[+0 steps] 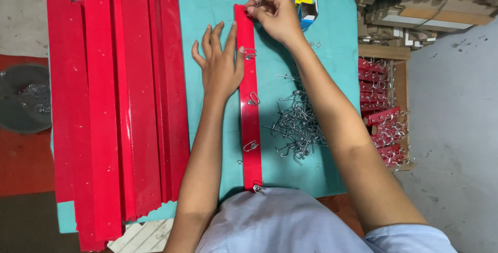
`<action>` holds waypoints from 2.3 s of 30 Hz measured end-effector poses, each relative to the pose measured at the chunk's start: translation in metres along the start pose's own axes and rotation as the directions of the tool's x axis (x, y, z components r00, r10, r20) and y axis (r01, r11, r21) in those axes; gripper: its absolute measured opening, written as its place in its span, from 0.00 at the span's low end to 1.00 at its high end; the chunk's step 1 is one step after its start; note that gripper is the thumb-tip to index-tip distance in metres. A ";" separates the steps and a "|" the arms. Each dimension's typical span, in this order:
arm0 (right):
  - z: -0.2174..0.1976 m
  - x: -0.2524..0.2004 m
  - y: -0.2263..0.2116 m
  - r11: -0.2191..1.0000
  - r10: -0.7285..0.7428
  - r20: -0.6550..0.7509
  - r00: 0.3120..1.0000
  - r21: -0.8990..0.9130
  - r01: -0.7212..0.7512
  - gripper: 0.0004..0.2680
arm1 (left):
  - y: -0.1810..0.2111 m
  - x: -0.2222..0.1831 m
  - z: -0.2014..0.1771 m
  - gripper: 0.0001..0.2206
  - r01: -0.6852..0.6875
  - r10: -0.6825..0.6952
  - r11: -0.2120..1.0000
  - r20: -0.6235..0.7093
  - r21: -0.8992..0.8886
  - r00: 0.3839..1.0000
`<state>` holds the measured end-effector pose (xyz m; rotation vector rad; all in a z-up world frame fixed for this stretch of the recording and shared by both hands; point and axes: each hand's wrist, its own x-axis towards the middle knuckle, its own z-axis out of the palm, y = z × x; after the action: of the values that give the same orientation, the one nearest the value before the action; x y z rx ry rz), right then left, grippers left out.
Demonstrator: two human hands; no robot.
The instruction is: Assembling metal hooks onto red bars and placing the finished products into a storage box.
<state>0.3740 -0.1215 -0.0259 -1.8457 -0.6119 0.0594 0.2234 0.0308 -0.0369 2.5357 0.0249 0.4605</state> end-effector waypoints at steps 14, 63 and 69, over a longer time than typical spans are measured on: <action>-0.004 0.005 0.007 0.984 -0.081 0.027 0.996 -0.155 0.084 0.03 | 0.002 0.000 -0.001 0.23 -0.012 0.013 0.999 -0.017 0.033 1.000; 0.050 -0.166 -0.053 0.925 0.327 -0.020 0.945 0.212 -0.316 0.17 | -0.003 0.002 0.011 0.15 -0.189 0.083 0.776 -0.199 -0.601 0.976; 0.042 -0.184 -0.075 0.776 0.352 -0.100 0.931 0.587 -0.231 0.18 | 0.037 -0.007 -0.032 0.21 -0.188 0.097 0.569 -0.162 -0.800 0.982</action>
<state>0.1726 -0.1479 -0.0201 -1.3188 -0.1219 0.2326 0.2035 0.0156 0.0057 1.5830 -0.2989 0.5102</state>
